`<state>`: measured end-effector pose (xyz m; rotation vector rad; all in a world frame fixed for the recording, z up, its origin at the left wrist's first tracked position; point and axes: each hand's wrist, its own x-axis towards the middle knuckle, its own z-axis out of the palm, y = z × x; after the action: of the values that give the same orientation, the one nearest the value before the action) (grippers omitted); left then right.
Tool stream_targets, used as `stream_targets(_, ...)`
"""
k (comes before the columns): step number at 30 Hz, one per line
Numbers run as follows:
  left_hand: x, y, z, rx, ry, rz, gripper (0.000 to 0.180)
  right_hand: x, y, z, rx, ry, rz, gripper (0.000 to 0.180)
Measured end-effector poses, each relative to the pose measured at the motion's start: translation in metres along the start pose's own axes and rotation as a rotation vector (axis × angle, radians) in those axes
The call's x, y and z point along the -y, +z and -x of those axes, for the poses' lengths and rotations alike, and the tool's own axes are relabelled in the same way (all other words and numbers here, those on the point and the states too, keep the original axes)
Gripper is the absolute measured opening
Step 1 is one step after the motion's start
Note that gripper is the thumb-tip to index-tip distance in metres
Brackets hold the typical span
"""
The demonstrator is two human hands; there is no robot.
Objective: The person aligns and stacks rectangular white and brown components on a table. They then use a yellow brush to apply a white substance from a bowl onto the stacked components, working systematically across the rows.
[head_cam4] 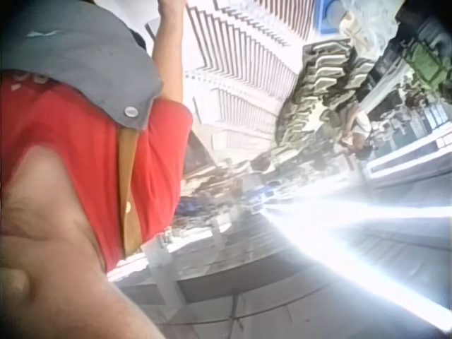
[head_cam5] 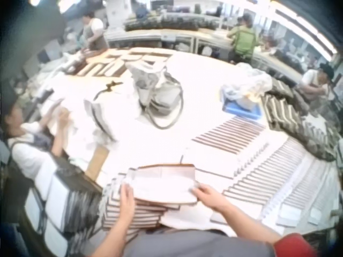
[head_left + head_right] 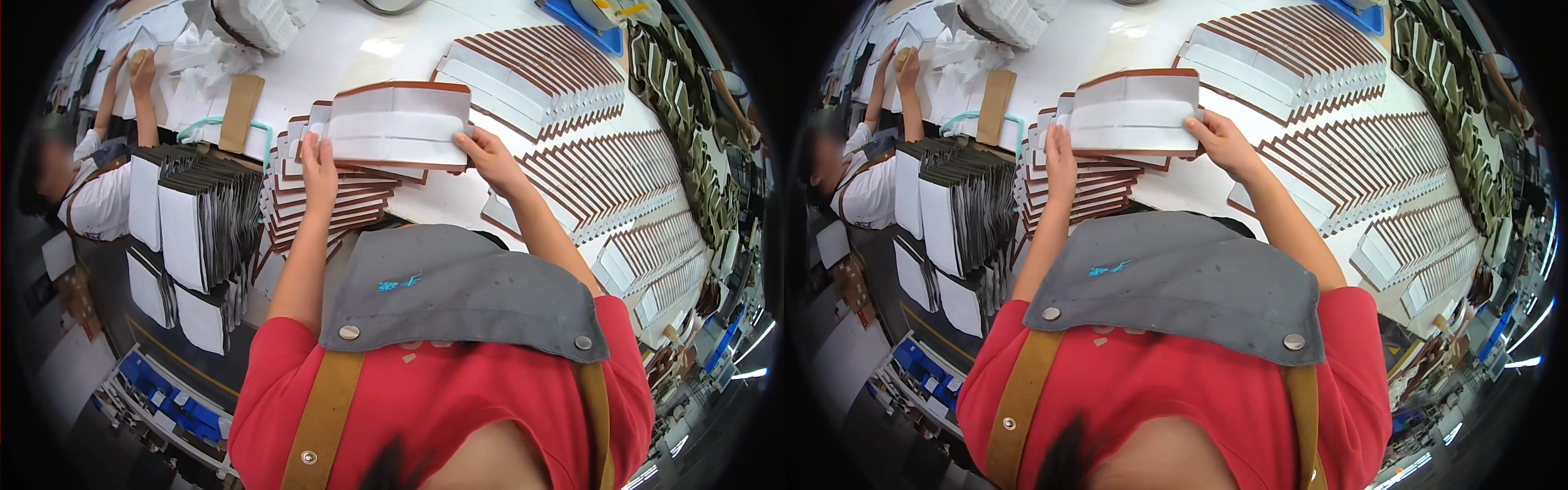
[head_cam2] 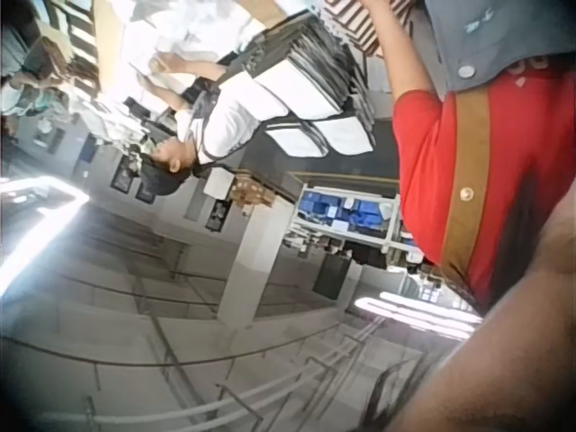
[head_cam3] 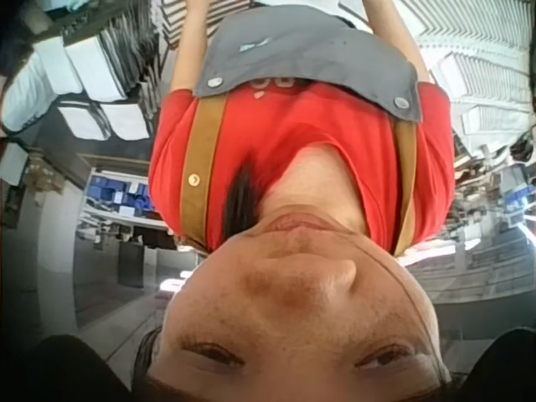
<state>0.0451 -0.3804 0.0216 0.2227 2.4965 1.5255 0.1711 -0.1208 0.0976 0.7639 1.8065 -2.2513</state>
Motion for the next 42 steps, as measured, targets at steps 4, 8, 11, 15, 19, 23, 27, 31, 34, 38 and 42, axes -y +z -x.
stream_targets(4,-0.026,0.005,-0.009,0.199,-0.485,0.554,0.045,0.008,-0.002,0.000,0.075,0.203,-0.148,0.030)
stream_targets(8,-0.015,-0.001,-0.012,0.049,-0.520,0.676,0.040,0.002,-0.009,0.001,0.026,0.233,-0.159,0.025)
stream_targets(11,-0.007,-0.003,-0.012,-0.003,-0.469,0.603,0.037,-0.002,-0.012,0.002,0.029,0.273,-0.109,0.019)
stream_targets(15,-0.011,-0.002,-0.012,-0.067,-0.374,0.487,0.033,-0.009,-0.019,-0.004,0.054,0.389,-0.041,0.010)
stream_targets(19,-0.008,-0.002,-0.011,-0.087,-0.335,0.408,0.029,-0.012,-0.019,-0.003,0.087,0.392,-0.121,0.010)
stream_targets(23,-0.003,-0.001,-0.011,-0.103,-0.295,0.389,0.028,-0.011,-0.015,0.001,0.105,0.367,-0.114,0.012)
stream_targets(27,0.002,0.001,-0.016,-0.144,-0.207,0.294,0.026,-0.017,-0.014,0.001,0.121,0.390,-0.069,0.013)
stream_targets(31,0.019,-0.001,-0.031,-0.147,-0.064,0.096,0.022,-0.038,-0.005,-0.005,0.084,0.332,0.142,0.016)
stream_targets(34,0.020,-0.008,-0.040,-0.143,0.101,-0.339,0.022,-0.060,0.011,-0.009,0.026,0.233,0.345,0.026)
stream_targets(38,0.018,-0.010,-0.043,-0.070,0.091,-0.370,0.019,-0.063,0.032,-0.016,-0.156,0.341,-0.009,0.031)
stream_targets(42,0.028,-0.011,-0.041,-0.042,0.043,-0.295,0.021,-0.064,0.035,-0.025,-0.204,0.222,0.035,0.033)
